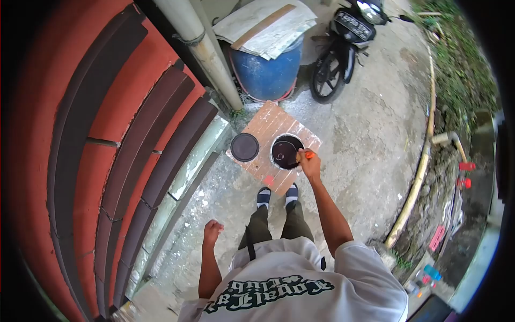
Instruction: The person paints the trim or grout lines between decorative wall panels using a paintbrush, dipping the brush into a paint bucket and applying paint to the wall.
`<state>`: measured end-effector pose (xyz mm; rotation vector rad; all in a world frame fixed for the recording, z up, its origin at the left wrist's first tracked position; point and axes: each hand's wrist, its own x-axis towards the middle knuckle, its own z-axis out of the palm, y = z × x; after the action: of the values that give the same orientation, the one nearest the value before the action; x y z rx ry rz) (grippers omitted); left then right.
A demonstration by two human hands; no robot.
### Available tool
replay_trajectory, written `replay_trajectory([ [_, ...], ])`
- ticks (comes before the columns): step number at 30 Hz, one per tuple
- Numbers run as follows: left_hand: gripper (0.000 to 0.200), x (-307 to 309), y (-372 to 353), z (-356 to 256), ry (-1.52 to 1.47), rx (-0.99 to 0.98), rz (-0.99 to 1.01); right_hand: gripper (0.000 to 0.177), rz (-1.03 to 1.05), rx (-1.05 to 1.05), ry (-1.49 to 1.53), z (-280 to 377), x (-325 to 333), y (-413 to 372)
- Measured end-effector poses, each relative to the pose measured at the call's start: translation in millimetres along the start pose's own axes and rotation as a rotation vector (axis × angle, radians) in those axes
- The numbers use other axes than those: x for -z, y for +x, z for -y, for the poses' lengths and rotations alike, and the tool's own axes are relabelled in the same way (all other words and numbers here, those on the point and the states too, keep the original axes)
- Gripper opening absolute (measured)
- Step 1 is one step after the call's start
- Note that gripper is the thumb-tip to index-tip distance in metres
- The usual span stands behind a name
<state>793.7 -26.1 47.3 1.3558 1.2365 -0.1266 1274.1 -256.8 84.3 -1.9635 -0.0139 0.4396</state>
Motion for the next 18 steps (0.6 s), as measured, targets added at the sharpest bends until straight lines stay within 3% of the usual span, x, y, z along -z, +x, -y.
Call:
replay_trajectory([
  [2,0.016,-9.4,-43.0,28.1,-0.095,0.078,-0.165,0.038,-0.005,0.139,-0.301,-42.7,-32.4,44.5],
  [4,0.018,-22.1,-92.0,78.8,-0.210,0.183,-0.219,0.035,0.084,0.220,-0.359,-75.9,-52.9,72.8],
  [6,0.019,-44.8,-145.2,114.7,-0.127,0.361,-0.190,0.025,0.177,0.222,-0.369,-88.3,-67.0,89.5],
  [8,0.022,-77.7,-198.6,143.8,-0.305,0.565,-0.244,0.021,0.163,0.291,-0.395,-103.0,-82.3,100.3],
  [11,0.027,-116.1,-258.9,189.9,-0.373,0.837,0.018,0.017,0.205,0.332,-0.441,-119.9,-97.5,109.4],
  [12,0.029,-123.2,-269.1,177.2,0.077,0.545,0.348,0.018,0.197,0.339,-0.453,-124.3,-103.4,111.9],
  [13,0.032,-130.8,-279.5,161.2,0.522,0.167,0.512,0.019,0.188,0.344,-0.467,-130.2,-107.3,113.2],
  [18,0.025,-156.5,-294.7,162.4,-0.043,0.630,0.163,0.023,0.282,0.151,-0.512,-149.7,-117.6,118.3],
])
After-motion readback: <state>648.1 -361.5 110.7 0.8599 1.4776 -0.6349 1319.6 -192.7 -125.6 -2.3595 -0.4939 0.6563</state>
